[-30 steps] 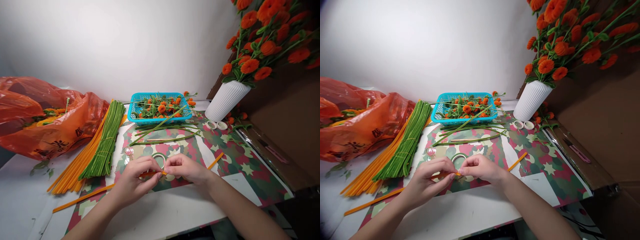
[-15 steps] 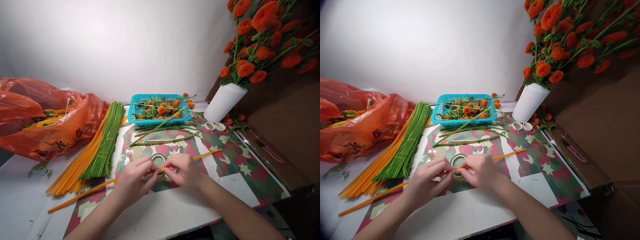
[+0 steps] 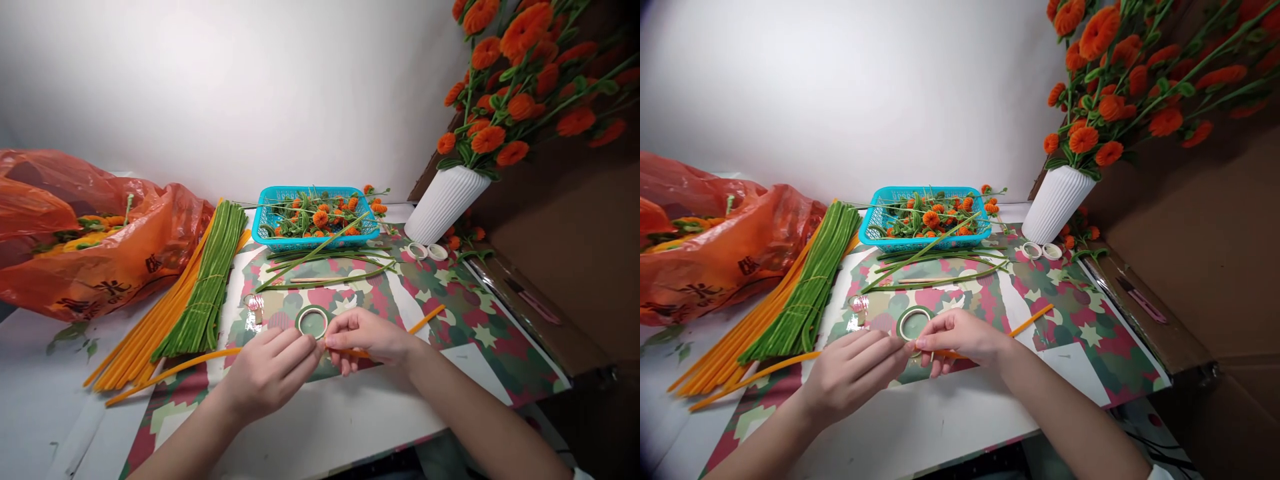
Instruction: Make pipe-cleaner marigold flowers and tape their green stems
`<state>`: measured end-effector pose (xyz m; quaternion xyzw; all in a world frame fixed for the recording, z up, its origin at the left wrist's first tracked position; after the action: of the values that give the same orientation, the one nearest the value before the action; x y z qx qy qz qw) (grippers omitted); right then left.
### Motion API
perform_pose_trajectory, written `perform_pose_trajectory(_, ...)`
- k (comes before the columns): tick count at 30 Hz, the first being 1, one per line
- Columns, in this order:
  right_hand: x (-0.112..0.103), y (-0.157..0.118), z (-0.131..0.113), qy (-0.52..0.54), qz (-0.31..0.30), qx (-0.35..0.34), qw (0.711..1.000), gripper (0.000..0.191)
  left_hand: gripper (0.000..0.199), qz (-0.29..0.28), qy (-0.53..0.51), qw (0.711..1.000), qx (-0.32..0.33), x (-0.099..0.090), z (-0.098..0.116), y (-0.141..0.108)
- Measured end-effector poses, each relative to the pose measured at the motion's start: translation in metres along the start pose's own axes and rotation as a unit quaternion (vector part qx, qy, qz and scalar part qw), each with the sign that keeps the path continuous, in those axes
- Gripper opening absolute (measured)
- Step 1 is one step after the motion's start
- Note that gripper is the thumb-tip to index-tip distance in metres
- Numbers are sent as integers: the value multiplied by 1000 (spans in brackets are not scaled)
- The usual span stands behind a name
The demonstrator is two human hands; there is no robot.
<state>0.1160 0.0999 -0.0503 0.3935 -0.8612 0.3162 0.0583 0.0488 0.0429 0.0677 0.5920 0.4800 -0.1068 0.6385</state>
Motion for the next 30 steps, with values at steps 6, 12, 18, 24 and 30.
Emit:
perform_pose_trajectory(6, -7, -10, -30, -67, 130, -167, 975, 24, 14, 30, -115, 975, -187, 2, -27, -5)
perform_pose_trajectory(12, 15, -53, -71, -314, 226, -437, 812, 10, 26, -77, -490, 684, -535, 65, -50, -52)
perform_pose_trajectory(18, 25, -61, -76, -394, 222, -472, 756, 13, 20, -118, -526, 642, -545, 72, -48, -55)
perform_pose_trajectory(24, -8, -36, -57, -257, 244, -270, 895, 12, 11, 7, -109, 974, -198, 3, -32, -7)
perform_pose_trajectory(30, -11, -26, -46, -201, 208, -216, 933, 13, 13, -16, -89, 981, -174, 8, -27, -5)
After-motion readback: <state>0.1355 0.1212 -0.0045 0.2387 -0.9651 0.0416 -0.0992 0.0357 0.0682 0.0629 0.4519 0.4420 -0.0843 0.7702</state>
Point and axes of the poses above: each hand's wrist, its own y-axis towards the middle knuckle, its own x-axis out of the palm, z = x × y, the point moved 10 cm from there along y, towards the middle knuckle, and after that the axes turned 4 degrees about x, right-handed, at the moved point
